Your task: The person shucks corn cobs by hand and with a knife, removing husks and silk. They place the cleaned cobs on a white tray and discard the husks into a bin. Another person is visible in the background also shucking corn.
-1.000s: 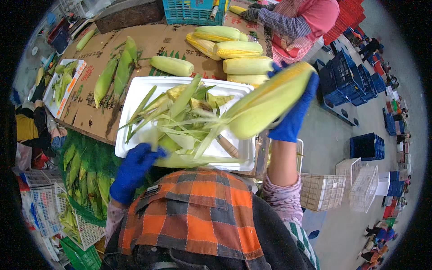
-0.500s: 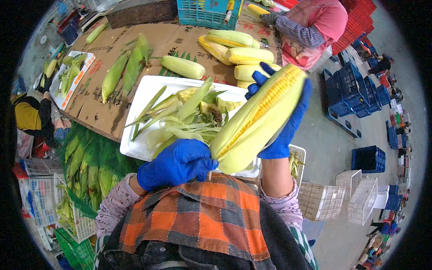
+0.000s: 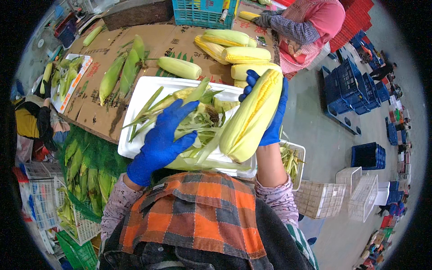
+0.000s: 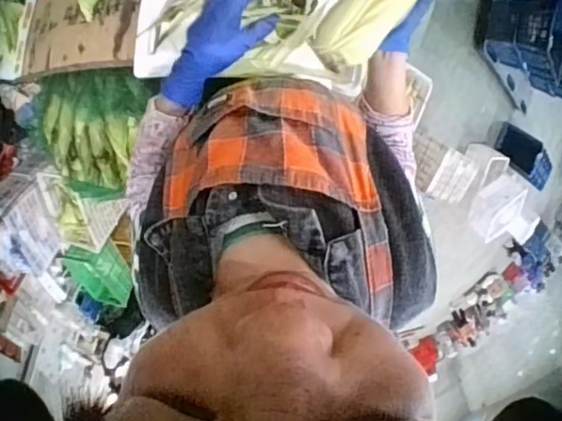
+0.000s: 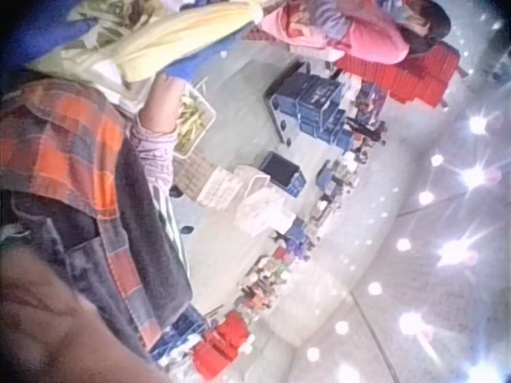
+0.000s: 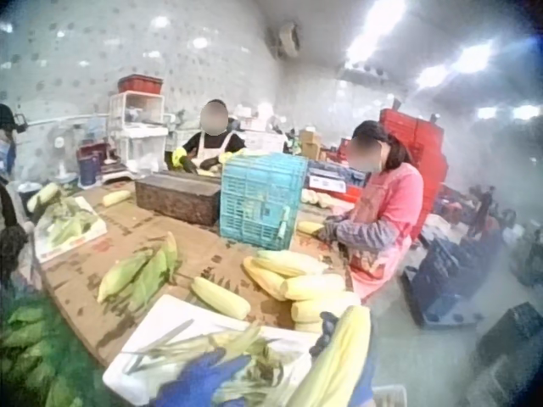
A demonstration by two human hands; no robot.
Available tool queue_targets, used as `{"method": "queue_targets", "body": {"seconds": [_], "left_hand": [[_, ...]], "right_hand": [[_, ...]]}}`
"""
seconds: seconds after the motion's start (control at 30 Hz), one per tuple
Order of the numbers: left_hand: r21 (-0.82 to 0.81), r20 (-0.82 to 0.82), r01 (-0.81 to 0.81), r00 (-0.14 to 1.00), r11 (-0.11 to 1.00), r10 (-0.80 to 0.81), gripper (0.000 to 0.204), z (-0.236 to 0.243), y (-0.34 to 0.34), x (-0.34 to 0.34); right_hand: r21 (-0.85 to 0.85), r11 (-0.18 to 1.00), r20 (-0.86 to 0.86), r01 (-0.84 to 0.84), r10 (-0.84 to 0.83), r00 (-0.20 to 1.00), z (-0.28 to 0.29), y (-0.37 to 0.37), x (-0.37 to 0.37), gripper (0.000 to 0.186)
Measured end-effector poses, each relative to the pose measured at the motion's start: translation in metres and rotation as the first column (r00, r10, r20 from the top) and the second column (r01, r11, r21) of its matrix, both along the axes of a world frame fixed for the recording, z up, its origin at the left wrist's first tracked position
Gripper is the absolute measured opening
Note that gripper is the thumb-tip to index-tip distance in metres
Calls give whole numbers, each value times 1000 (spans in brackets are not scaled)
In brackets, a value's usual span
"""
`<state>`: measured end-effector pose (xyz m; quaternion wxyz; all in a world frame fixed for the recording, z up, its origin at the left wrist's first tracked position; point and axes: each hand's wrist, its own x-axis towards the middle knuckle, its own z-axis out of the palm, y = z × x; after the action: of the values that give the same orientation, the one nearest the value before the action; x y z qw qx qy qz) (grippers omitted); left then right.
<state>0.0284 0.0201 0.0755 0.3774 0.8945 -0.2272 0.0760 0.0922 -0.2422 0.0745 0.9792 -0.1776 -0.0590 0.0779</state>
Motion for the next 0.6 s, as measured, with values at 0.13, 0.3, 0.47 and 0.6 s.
{"method": "queue_targets", "body": {"seconds": [0.13,0.3,0.47,0.6], "left_hand": [[-491,-447,127,812,862,-375,74,6,-19,-2],[-734,-394,71,766,676,-508,75,4,-36,-7],[-745,-633,-282,581,604,-511,58,0,-17,1],[-566,-279,51,927,823,-250,48,-35,3,14]], "right_hand": [[-200,978,-34,55,-63,997,15,31,-5,74],[-319,941,-132,-113,74,989,15,66,-8,68],[-677,735,-168,-43,-97,981,8,82,-3,48],[-898,375,-173,-232,184,968,-10,60,-14,46]]}}
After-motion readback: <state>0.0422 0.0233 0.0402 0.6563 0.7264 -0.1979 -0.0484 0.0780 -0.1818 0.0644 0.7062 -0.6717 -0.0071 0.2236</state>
